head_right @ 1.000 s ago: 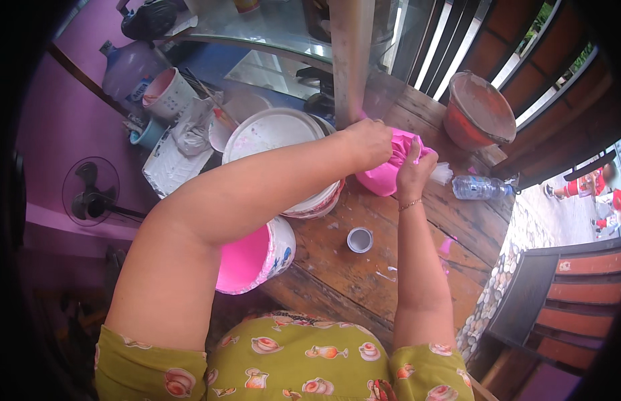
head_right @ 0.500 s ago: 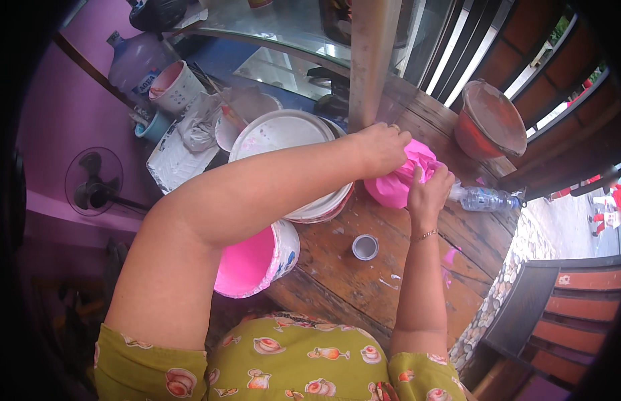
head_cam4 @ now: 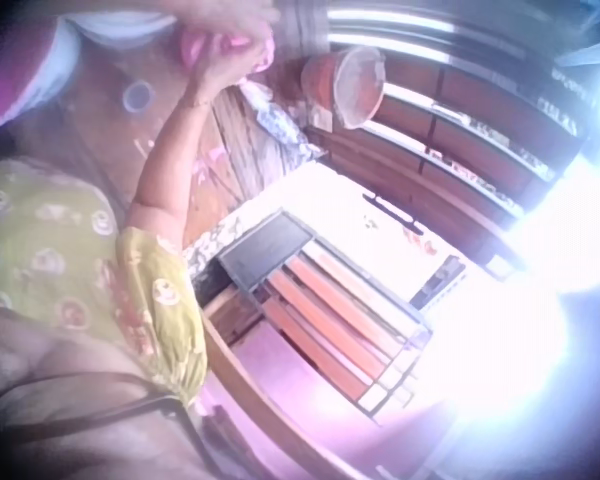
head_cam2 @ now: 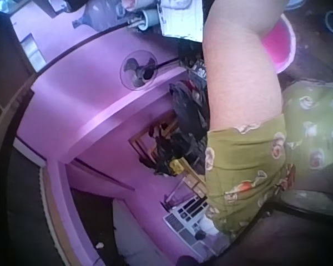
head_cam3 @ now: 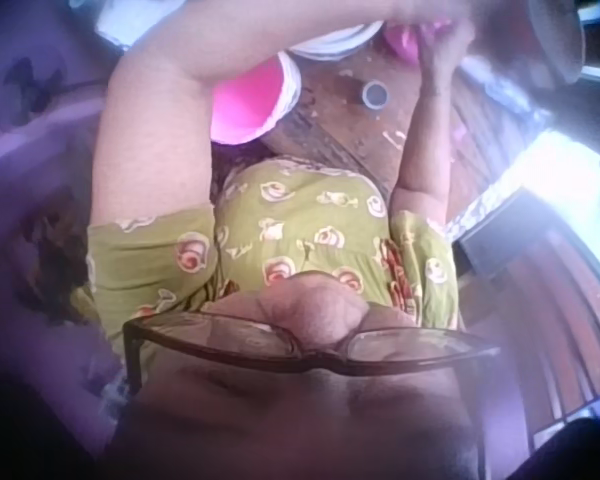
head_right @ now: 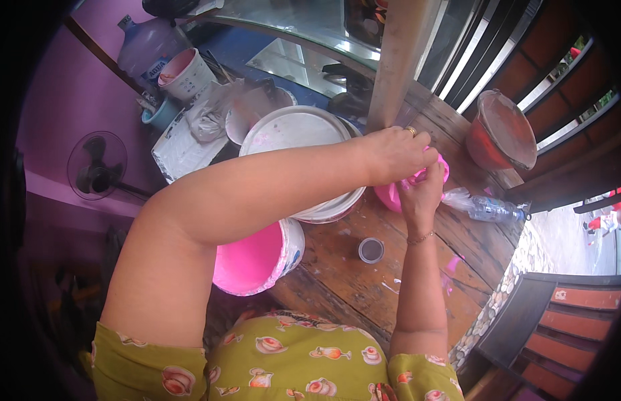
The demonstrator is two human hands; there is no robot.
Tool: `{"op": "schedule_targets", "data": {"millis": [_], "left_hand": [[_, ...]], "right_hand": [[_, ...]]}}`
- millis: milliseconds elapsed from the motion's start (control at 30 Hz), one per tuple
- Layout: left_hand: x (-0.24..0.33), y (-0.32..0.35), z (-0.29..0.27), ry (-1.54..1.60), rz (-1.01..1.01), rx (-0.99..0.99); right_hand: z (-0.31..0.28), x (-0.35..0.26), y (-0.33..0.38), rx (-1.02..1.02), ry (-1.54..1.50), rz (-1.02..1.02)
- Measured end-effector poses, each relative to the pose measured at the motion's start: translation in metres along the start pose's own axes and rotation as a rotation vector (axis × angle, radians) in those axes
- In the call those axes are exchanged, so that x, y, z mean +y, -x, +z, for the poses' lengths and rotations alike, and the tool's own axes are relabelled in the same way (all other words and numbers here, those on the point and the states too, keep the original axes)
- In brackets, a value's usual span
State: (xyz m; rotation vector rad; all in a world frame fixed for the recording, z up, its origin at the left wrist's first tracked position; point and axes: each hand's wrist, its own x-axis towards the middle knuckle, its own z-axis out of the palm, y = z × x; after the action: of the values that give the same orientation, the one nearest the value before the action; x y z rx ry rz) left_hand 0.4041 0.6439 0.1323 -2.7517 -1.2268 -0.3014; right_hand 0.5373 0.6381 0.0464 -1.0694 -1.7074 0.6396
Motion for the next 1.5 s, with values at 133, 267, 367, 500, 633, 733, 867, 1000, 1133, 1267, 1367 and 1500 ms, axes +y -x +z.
{"op": "schedule_targets", "data": {"millis": [133, 267, 367, 500, 633, 733, 867, 1000, 1133, 1267, 1367, 1500], "left_hand": [[0.005, 0.017, -0.037, 0.119, -0.005, -0.041], [0.006, 0.052, -0.076, 0.316, -0.004, 0.076], [-0.004, 0.089, -0.099, 0.28, -0.032, 0.186], [-0.008, 0.154, -0.134, 0.295, -0.178, 0.284], [0.007, 0.228, -0.152, 0.288, -0.424, 0.363], [0.03, 0.274, -0.154, 0.369, -0.568, 0.39], [0.055, 0.319, -0.136, 0.32, -0.737, 0.421], [0.073, 0.346, -0.121, 0.324, -0.845, 0.457], [0.082, 0.363, -0.115, 0.387, -0.934, 0.5], [0.086, 0.376, -0.112, 0.398, -0.98, 0.52], [0.087, 0.381, -0.111, 0.423, -1.002, 0.53], [0.087, 0.389, -0.107, 0.422, -1.026, 0.554]], "right_hand": [[-0.001, -0.001, -0.001, 0.029, 0.162, 0.002], [0.0, -0.003, -0.001, 0.049, 0.3, -0.066], [0.001, -0.007, -0.001, 0.059, 0.369, 0.014], [0.003, -0.005, -0.003, 0.049, 0.369, 0.029], [0.013, 0.01, -0.009, 0.095, 0.27, 0.062], [0.025, 0.011, -0.014, 0.113, 0.192, 0.152], [0.033, 0.031, -0.033, 0.145, 0.145, 0.207], [0.043, 0.043, -0.05, 0.139, 0.285, 0.222], [0.046, 0.056, -0.057, 0.148, 0.248, 0.238], [0.044, 0.051, -0.05, 0.242, -0.008, 0.365], [0.038, 0.043, -0.044, 0.23, -0.208, 0.427], [0.036, 0.052, -0.036, 0.164, -0.367, 0.396]]}}
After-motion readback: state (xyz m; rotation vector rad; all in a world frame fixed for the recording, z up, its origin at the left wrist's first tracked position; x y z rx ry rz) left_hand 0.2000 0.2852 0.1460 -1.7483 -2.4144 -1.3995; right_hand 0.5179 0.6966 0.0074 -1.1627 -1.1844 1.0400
